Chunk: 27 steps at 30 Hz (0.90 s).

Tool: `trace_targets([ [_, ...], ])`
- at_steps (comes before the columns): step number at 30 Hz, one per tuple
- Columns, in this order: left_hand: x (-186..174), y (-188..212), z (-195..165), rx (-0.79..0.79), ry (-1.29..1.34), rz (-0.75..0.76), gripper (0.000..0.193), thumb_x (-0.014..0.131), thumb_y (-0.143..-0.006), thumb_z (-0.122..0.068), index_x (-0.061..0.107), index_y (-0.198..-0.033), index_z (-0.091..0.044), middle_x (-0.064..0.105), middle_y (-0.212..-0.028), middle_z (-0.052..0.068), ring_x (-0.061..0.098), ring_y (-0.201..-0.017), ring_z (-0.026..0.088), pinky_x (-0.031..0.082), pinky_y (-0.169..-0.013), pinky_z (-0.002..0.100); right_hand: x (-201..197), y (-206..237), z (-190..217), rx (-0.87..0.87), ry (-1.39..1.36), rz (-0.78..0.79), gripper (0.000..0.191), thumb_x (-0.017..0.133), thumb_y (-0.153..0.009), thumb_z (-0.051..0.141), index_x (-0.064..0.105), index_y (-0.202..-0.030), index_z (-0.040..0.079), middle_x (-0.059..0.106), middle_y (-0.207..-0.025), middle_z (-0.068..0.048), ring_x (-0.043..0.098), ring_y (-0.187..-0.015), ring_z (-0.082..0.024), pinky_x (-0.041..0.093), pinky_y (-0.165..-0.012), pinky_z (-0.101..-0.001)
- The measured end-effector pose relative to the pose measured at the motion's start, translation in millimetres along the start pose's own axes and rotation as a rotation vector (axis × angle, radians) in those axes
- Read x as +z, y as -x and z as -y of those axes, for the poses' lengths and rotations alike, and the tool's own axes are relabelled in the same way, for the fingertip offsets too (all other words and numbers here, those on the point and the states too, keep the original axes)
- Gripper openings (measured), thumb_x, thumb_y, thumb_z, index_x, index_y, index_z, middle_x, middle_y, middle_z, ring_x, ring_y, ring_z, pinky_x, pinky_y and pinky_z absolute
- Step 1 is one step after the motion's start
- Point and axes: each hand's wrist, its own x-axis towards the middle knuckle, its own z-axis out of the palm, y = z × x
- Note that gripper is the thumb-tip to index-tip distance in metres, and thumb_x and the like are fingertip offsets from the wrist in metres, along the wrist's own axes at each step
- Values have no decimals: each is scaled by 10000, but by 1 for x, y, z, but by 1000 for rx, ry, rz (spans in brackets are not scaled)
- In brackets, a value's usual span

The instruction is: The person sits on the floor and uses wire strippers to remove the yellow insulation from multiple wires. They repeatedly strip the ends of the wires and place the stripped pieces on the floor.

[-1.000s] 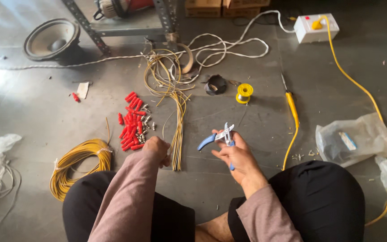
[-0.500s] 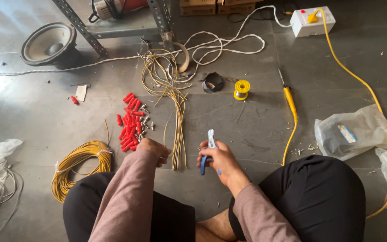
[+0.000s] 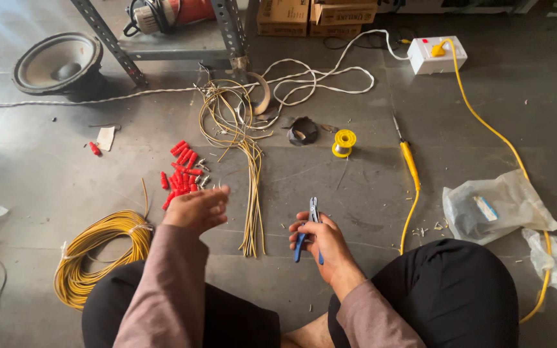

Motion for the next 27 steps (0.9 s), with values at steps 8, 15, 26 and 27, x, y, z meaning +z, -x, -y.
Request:
trace_targets([
  [8,50,20,-2,-22,133,218,234,749,-849,-242,744,-1017,-79,698,-847,-1,638,-767,126,536,-714,283,25,29,27,-98,159,-4,318,577,-826,40,674,-1125,-7,703,-907,-125,652,-790,-204,524,-723,-344],
  [15,96,33,4,57,78,266,255,818,-843,-238,693,-898,-23,679,-797,39,663,-698,130,596,-694,281,39,53,34,-346,640,33,333,641,-819,36,742,-1137,45,690,-851,-8,602,-757,-71,473,-680,-230],
  [26,96,27,8,8,61,257,272,850,-800,-214,673,-788,-8,679,-712,70,676,-579,166,598,-578,282,33,31,22,-385,733,95,437,638,-825,25,675,-1260,5,719,-1025,-27,658,-912,-92,541,-771,-249],
  [27,97,27,9,6,68,246,274,846,-801,-214,670,-781,-4,678,-702,75,675,-564,174,595,-560,290,33,31,22,-380,724,108,441,639,-827,27,670,-1266,-2,719,-1051,-34,666,-940,-98,546,-784,-254],
])
